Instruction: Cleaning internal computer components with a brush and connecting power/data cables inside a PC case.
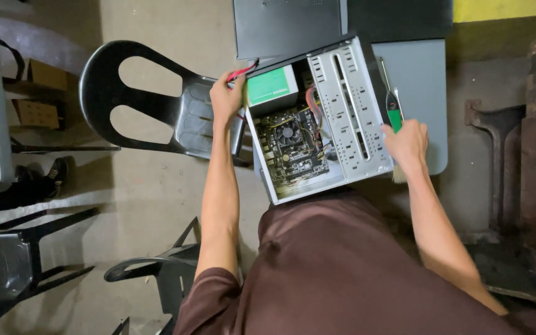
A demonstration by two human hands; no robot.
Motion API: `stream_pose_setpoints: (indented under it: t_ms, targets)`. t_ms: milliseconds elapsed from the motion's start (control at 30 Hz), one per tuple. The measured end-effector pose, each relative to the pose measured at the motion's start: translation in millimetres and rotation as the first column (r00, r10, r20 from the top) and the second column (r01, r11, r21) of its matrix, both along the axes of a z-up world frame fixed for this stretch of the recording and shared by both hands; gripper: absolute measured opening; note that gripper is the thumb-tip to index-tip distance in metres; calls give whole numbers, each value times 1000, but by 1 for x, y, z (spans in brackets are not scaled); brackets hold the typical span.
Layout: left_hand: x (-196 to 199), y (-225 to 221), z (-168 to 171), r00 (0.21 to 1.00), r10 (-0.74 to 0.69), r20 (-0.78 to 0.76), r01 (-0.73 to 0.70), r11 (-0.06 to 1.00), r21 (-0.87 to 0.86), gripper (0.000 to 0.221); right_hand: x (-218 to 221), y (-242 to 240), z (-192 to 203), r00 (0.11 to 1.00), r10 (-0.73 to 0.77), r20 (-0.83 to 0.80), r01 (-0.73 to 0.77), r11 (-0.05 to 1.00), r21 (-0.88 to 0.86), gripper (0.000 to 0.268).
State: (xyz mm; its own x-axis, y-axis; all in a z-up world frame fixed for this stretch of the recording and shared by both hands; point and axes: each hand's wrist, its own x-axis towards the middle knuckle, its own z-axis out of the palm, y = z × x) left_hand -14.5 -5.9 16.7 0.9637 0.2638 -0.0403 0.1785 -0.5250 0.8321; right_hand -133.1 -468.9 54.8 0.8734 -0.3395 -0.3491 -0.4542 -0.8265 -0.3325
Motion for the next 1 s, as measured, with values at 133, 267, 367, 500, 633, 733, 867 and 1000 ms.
stream_pose_setpoints:
  t_ms: [133,267,367,500,633,733,867,1000]
  targets:
    - [-49,6,13,992,107,60,-107,994,-10,25,32,9,7,999,46,-17,-47,998,-50,50]
    - [-105,7,19,967,256,7,-256,967,-13,24,81,11,8,963,270,-2,-269,957,-104,48]
    - [-132,6,13,928,362,-83,-368,927,-68,29,109,21,2,931,365,-16,-364,922,-131,47]
    - [-156,3,22,908,400,-122,-410,909,-74,29,146,32,1,892,449,58,-441,890,-116,39]
    - [-182,-12,46,906,387,-170,-411,901,-138,25,170,51,27,888,451,-95,-460,878,-134,30]
    - [-202,-29,68,894,356,-272,-409,896,-174,28,192,55,26,860,505,-71,-510,854,-108,28]
    - [-228,-50,79,877,326,-354,-418,881,-223,27,226,55,13,793,610,-2,-600,780,-178,40]
    - [-244,-61,94,876,260,-407,-365,908,-205,33,233,37,29,858,509,65,-513,851,111,50]
